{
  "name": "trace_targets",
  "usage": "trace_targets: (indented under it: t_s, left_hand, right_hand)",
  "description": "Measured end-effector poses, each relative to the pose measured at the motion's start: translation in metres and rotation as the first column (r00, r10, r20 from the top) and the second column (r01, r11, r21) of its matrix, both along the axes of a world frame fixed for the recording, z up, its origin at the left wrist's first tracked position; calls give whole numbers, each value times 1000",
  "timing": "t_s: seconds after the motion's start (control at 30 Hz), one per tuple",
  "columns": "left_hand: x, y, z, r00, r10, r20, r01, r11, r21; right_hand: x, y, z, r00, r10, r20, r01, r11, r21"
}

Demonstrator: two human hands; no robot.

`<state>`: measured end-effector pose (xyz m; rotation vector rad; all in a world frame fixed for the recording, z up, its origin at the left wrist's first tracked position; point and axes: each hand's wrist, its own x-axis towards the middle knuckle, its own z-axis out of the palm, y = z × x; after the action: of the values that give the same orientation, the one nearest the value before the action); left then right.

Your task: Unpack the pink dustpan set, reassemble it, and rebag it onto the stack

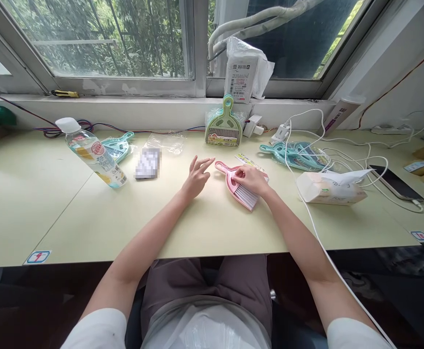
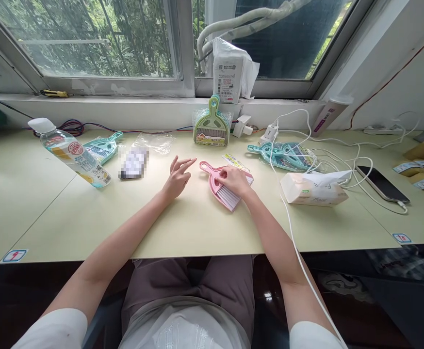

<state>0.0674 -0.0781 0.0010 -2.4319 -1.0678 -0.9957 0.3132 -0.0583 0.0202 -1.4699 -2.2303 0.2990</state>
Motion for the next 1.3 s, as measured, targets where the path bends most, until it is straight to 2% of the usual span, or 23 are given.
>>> trace_targets:
  t_s: [0.5, 0.77, 0.87, 1.07, 1.3]
  left_hand:
    - [1, 0, 1, 991, -120, 60, 117, 992, 51]
    - [1, -1, 0, 997, -61, 36, 58, 993, 99]
    - [0, -2, -1, 999, -30, 15, 29, 997, 66]
    - [1, -5, -3, 991, 117, -71, -122, 990, -75]
    - [3, -6, 0, 979, 151, -137, -177, 964, -200]
  right_hand:
    - [-4, -4, 3, 998, -10, 69, 8, 1000, 16]
    - [-3, -3, 1, 997, 0, 79, -2, 1000, 23]
    - [-3, -4, 2, 997, 14, 78, -16, 1000, 20]
    - [-3, -3, 1, 997, 13, 78, -15, 1000, 21]
    - [-2, -2, -1, 996, 33, 85, -34, 999, 15]
